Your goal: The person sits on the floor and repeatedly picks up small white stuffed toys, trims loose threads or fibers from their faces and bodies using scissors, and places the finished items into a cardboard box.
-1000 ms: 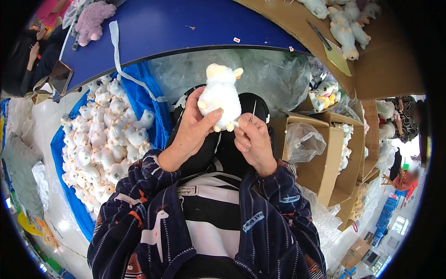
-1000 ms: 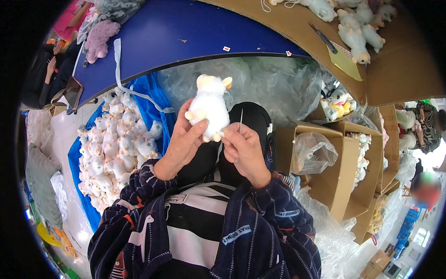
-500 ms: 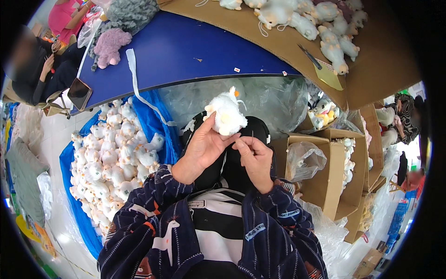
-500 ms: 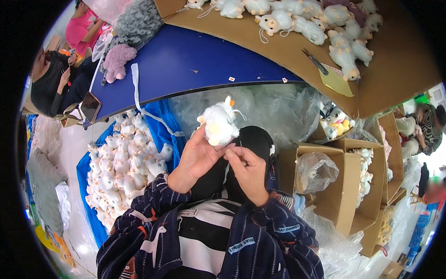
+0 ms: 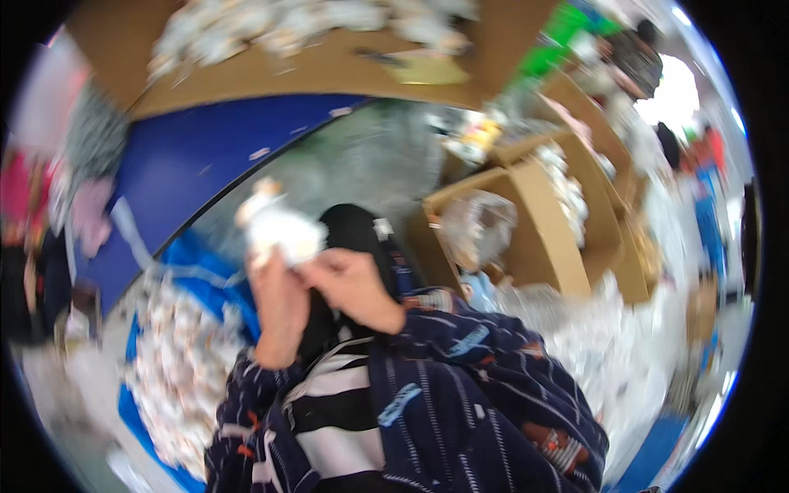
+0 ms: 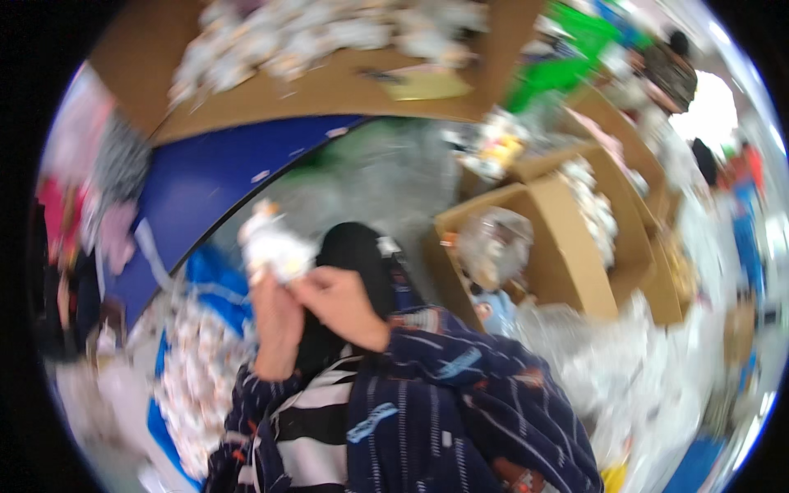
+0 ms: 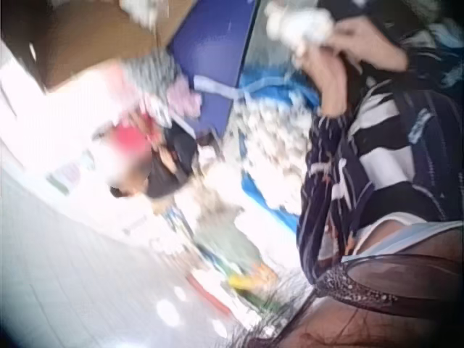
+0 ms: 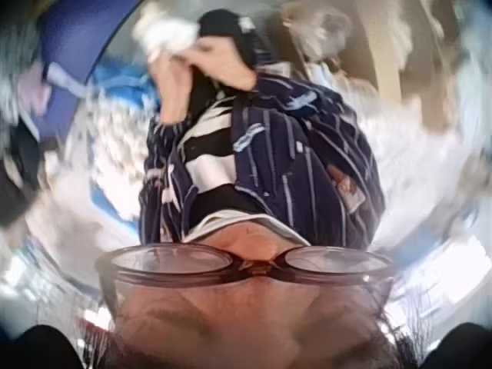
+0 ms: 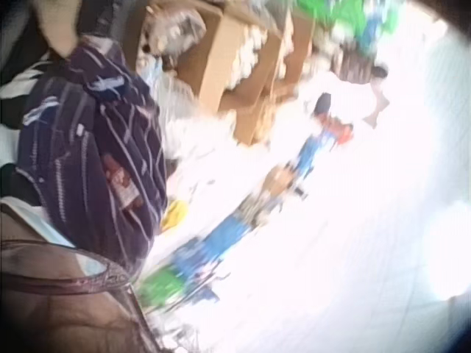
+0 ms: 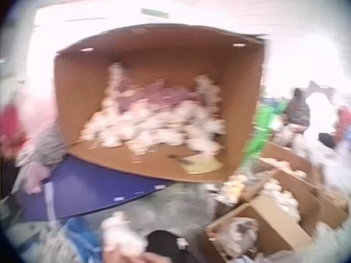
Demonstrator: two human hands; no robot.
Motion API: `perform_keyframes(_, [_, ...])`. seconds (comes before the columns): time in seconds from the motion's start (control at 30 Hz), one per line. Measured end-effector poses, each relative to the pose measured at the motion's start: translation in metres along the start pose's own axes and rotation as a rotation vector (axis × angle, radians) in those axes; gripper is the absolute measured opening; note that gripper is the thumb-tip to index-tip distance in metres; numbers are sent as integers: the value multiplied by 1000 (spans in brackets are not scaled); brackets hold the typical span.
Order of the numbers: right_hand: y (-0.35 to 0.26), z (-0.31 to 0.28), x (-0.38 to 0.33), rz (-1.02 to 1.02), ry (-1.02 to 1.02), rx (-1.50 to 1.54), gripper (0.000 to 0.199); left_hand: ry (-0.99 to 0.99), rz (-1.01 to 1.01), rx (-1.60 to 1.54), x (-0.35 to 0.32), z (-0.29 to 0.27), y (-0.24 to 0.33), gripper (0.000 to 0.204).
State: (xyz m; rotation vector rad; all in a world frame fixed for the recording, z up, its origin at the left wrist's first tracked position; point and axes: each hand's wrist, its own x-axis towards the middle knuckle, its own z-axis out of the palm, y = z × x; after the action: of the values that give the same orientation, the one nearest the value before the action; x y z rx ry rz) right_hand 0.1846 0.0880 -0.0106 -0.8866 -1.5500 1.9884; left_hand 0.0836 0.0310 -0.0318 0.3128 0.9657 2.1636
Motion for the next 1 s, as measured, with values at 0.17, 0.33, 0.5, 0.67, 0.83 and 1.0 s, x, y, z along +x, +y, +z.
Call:
perform_keyframes(0.17, [14,-4,6,-23,-98,281,21,34,179,254,-7,6,-1,50])
perform_keyframes(0.33, [-2,-39,2,90,9,598,20,-60,-12,244,-11,9,-6,55])
perform_keyframes(0.5, [-32,-156,-33,-33,380,656,13,-47,-103,278,-7,-9,2,42])
perform_keyframes(0.67, [-24,-277,-60,-468,657,825,37,47,-125,253,-2,-12,5,35])
perform_keyframes(0.83, [-33,-194,-15,-195,644,-28,21,-81,-128,232,5,-11,-6,22])
perform_keyframes(1.0, [-93,-136,71,-547,315,-554,18,-106,-63,335,18,-20,-7,13])
